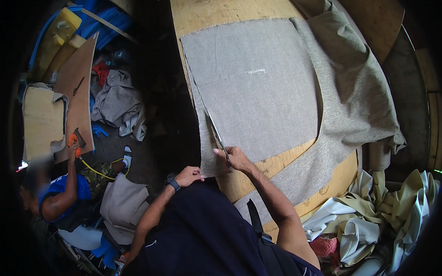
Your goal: The recorder uses scissors to cut a specific shape out of a large piece of beige fabric for upholstery.
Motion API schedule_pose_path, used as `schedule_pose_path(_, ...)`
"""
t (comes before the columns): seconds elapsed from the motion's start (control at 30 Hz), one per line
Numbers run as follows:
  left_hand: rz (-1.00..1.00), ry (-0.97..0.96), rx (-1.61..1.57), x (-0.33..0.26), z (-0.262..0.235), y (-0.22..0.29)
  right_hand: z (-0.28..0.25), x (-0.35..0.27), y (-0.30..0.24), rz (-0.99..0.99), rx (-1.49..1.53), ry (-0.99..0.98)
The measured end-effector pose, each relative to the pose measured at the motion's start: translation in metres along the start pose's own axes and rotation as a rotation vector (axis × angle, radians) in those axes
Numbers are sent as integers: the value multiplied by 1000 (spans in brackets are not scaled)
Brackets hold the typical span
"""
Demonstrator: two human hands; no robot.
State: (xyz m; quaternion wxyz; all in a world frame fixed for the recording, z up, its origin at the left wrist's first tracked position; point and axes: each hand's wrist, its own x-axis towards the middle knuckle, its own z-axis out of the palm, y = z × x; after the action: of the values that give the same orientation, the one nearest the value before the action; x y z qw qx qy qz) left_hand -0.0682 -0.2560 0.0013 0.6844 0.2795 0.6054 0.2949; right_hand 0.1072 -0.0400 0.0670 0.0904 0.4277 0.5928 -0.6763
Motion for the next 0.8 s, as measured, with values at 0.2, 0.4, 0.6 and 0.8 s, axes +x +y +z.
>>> schedule_pose_path(0.2,-14,12,72,2,-5,-6,-3,19,-17,23,15,35)
schedule_pose_path(0.4,-17,13,16,-1,-5,-9,-3,23,-25,29,73,-17)
schedule_pose_path(0.6,-11,11,32,1,-7,-12,-3,41,-31,-49,75,39)
schedule_pose_path(0.8,-2,16,18,-4,-10,-15,-3,45,-37,-15,26,33)
